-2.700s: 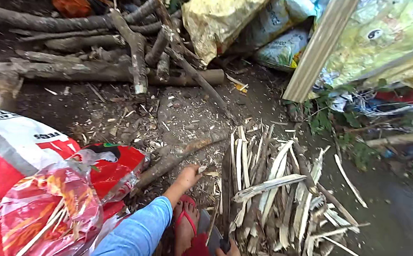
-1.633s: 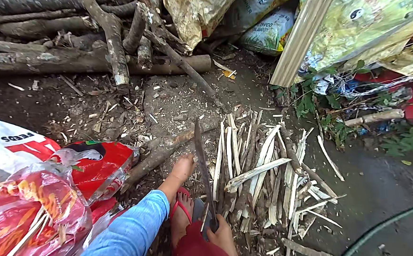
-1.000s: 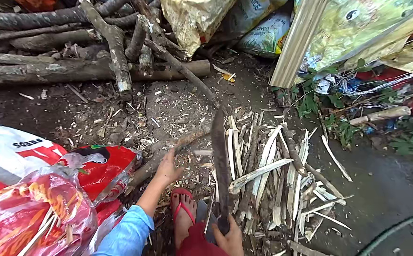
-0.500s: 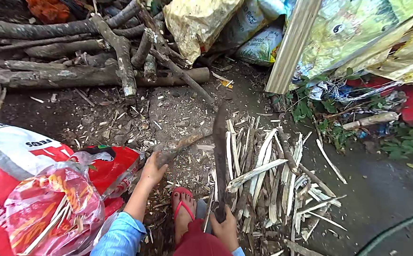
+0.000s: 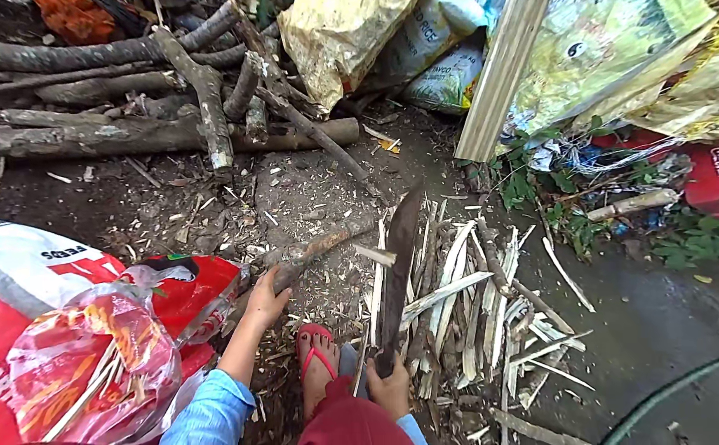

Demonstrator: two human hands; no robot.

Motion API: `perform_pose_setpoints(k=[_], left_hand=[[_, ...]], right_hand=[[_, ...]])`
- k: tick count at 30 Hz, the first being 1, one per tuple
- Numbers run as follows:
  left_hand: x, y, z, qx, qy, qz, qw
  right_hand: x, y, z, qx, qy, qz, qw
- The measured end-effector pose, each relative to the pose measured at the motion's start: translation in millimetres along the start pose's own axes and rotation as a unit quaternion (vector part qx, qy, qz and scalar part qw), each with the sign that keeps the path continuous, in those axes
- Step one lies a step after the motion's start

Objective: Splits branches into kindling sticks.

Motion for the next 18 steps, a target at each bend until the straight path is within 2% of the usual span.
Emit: perform_pose_setpoints(k=[2,4,6,9,13,15,18], left_hand=[[1.4,-1.4,3.1,-0.004,-0.001,-0.001,1.000],[7.3,-1.2,7.4,-0.011,-0.004,0.004,1.000],[14.1,-1.8,8.1,-0.013,-0.008,0.016,1.000],[10.1,2.3,11.6,-0.018,-0.011,0.019,1.000],[4.2,0.9,10.7,-0.016,-0.011,0.011,1.000],[0.8,0.8,11.4,-0.018,-0.010,0.002,1.000],[4.6,-1.2,16.4,-0.023,-0.006,0.002,1.000]], right_hand=[[32.5,-5.8,21.6,-0.094,0.108,0.104,0.984],[68.6,-18.6,40.4,-0.186,0.200,0.194,0.942],[66.7,-25.1,41.4,-0.199,0.202,0.200,0.938],[36.3,-16.0,22.7,-0.177,0.150,0.163,0.959],[21.4,-3.3,13.8,-0.086,0.085,0.098,0.988],[41.1,1.2,27.3,-0.117,0.131,0.150,0.973],[82.2,-3.7,48.8,-0.236,0.234,0.234,0.914]])
Point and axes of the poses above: each hand's wrist, its own y-axis away from the middle knuckle, its own z-axis out of the palm, x = y × z, the point moved 6 cm from there along -y, towards the middle knuckle, and after that the axes turned 6 degrees about z, right-handed, at the moved point
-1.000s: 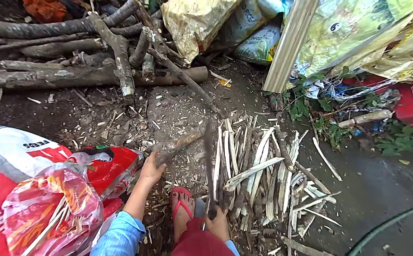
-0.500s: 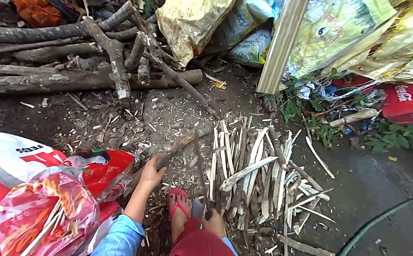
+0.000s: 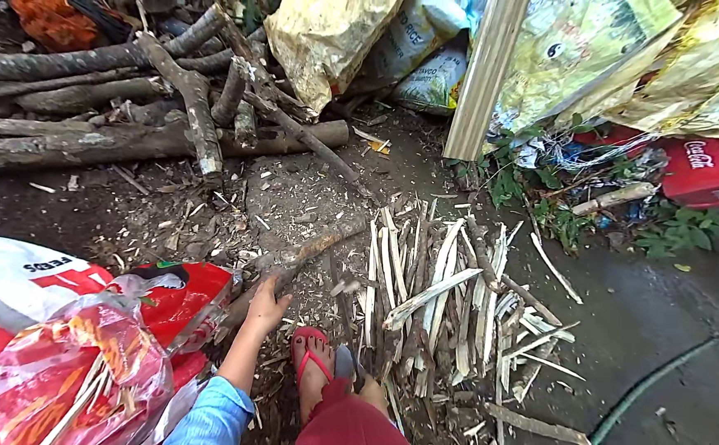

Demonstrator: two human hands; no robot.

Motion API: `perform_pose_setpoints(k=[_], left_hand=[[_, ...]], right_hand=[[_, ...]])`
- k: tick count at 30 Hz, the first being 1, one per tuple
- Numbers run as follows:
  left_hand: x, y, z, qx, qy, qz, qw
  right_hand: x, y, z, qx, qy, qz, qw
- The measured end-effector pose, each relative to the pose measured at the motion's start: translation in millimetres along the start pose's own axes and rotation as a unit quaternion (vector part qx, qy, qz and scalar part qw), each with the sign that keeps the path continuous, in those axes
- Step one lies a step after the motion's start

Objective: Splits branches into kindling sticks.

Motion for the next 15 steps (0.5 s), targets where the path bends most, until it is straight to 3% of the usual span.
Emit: perform_pose_setpoints(k=[3,5,9,12,15], left_hand=[[5.3,-0.4,3.4,-0.001,0.015,0.009,1.000],[2.3,3.2,10.2,-0.012,0.024,0.010,1.000],[-10.8,-2.0,41.2,-0.084,-0.003,-0.019,0.996],[-27.3,1.4,72.2,-0.149,-0.074,-0.073,0.983],[-37.5,4.3,91.0,-0.150,-0.103,-0.095,0.979]], right_hand=[[1.3,-2.4,1.8,-0.008,0.020,-0.004,1.000],[-11.4,23.5,-10.8,-0.009,0.026,-0.008,1.000],[-30.3,53.1,-34.2,-0.033,0.024,0.005,0.999],[-3.9,17.2,-13.1,-0.032,-0.081,-0.030,0.996],[-0.2,17.7,-10.0,-0.051,-0.178,-0.045,0.982]])
Point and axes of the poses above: each hand's wrist, its own y-axis away from the middle knuckle, its own z-axis out of the palm, x = y × z, the point moved 6 cm from there along -y, towards the middle knuckle, and after that the axes turned 6 degrees about z, right-handed, at the moved point
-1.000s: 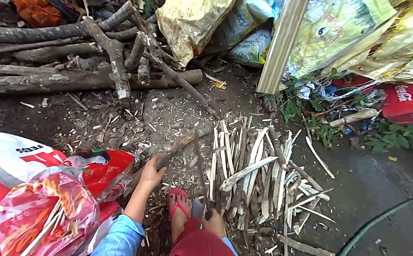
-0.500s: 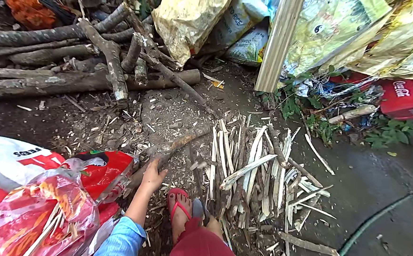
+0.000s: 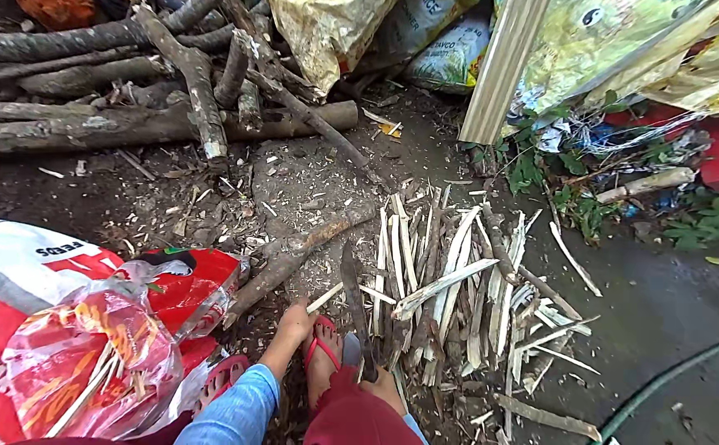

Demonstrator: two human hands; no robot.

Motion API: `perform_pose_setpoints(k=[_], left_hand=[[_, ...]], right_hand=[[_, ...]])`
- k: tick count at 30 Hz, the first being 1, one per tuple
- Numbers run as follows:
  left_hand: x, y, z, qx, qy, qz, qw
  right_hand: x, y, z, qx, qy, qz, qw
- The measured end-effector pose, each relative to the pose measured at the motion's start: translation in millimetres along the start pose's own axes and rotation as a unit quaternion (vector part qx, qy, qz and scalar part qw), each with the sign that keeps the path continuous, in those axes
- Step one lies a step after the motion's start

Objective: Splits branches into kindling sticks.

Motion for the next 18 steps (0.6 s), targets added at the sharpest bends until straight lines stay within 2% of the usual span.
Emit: perform_pose_setpoints(k=[3,6,10,15,18], left_hand=[[3.5,0.6,-6.8,0.048,0.026,0.017,0.998],[22.9,6.2,-40.2,0.102,0.009,0.059,0.993],[54.8,8.2,-71.2,0.169,-0.017,0.132,0.977],[73.8,-17.9,-59.8,0.172,0.017,0.236,0.956],[74.5,-33.9,-51.3,0.156,0.049,0.233,0.959]], right_hand=[[2.6,4.0,-4.6,0.022,0.028,0.016,0.999],[13.0,4.1,-15.8,0.058,0.072,0.041,0.995],[12.3,8.6,-21.1,0.064,0.090,0.048,0.993],[4.0,21.9,-18.0,0.085,0.053,-0.008,0.995],[-3.4,31.4,-21.9,0.088,0.041,-0.033,0.995]])
Point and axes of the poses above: each hand's wrist, its own y-axis away from the middle knuckle, its own z-axis out of the palm, x = y × z, the point moved 6 cm from there along -y, towards the middle knuckle, and after that the axes turned 6 degrees about z, right-handed, at the moved point
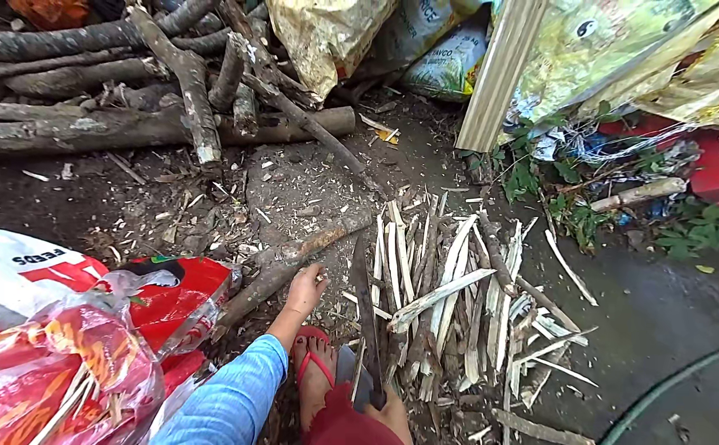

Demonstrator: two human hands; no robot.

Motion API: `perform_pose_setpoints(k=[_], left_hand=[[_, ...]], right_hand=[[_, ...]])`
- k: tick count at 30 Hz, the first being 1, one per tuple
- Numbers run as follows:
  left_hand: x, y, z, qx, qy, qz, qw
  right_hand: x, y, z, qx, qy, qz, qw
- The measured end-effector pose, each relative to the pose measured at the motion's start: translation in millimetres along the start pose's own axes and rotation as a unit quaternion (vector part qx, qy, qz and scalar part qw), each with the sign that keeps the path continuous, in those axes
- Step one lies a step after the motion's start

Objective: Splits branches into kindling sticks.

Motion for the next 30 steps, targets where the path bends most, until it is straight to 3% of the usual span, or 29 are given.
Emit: perform_pose_setpoints(k=[6,11,17,24,30], left_hand=[[7.8,-22.3,3.5,-0.062,0.089,-0.011,0.994],[2.0,-30.3,5.1,-0.059,0.074,-0.027,0.995],[10.2,-29.3,20.0,-0.044,0.179,-0.003,0.983],[11.0,-26.3,45.3,-0.135,0.087,0.011,0.987],[16.4,-20.9,37.4,-0.079,0.014,0.045,0.996]], right_hand=[[-16.8,11.5,-10.9,0.004,-0.005,-0.019,1.000],[-24.6,17.4,-12.6,0.023,-0.017,-0.047,0.999],[-29.5,23.1,-19.0,0.029,0.001,-0.065,0.997],[-27.0,25.0,-25.5,0.038,0.026,-0.066,0.997],[-21.9,24.4,-27.4,0.049,0.017,-0.072,0.996]])
Point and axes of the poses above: each hand's wrist, its own y-axis away from the middle knuckle, its own z-axis out of the palm, x = y × z, the point moved 6 cm from there along -y, towards the middle knuckle, and after that the axes turned 6 degrees about z, right-handed, at the moved point
